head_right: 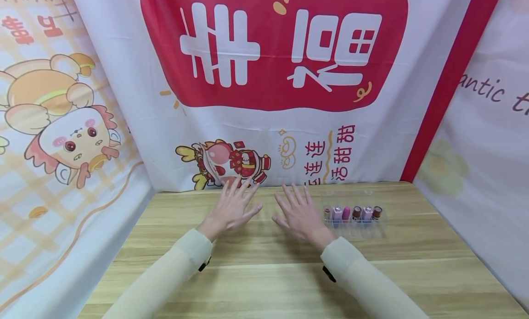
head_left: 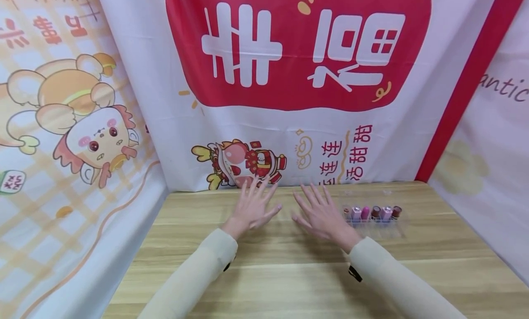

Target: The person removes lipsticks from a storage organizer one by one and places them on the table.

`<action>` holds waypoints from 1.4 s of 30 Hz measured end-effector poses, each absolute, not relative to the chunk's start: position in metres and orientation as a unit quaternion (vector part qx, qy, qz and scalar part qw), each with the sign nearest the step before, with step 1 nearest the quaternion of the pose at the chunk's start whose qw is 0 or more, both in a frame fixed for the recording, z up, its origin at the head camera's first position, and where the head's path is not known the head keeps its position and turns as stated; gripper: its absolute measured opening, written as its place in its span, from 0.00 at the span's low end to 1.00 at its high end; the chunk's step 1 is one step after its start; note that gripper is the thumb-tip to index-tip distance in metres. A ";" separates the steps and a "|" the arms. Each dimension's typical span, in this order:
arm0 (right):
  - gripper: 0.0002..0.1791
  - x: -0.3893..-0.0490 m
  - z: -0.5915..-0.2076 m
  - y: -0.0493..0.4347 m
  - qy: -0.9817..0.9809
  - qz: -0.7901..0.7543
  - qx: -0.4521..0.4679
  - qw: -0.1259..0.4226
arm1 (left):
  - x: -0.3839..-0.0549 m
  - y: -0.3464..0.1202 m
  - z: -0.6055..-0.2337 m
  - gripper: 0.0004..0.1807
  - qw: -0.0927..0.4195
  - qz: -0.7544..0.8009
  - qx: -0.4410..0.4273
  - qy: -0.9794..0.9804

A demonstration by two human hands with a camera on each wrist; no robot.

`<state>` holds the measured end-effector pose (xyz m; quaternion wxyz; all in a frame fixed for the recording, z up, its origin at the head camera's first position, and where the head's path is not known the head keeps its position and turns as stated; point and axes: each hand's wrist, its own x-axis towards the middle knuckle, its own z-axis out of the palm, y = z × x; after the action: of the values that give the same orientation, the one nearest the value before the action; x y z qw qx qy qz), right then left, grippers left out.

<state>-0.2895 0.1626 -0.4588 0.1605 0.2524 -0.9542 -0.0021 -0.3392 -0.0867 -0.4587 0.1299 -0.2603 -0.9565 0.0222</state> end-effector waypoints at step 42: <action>0.36 -0.246 -0.471 0.192 -0.926 0.010 0.349 0.147 | -0.318 -0.086 -0.455 0.41 0.136 -0.003 -0.290 -0.947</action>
<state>-0.2461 0.1922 -0.4715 0.1467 0.3489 -0.9256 0.0102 -0.3179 -0.0859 -0.4545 0.1363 -0.2900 -0.9473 -0.0035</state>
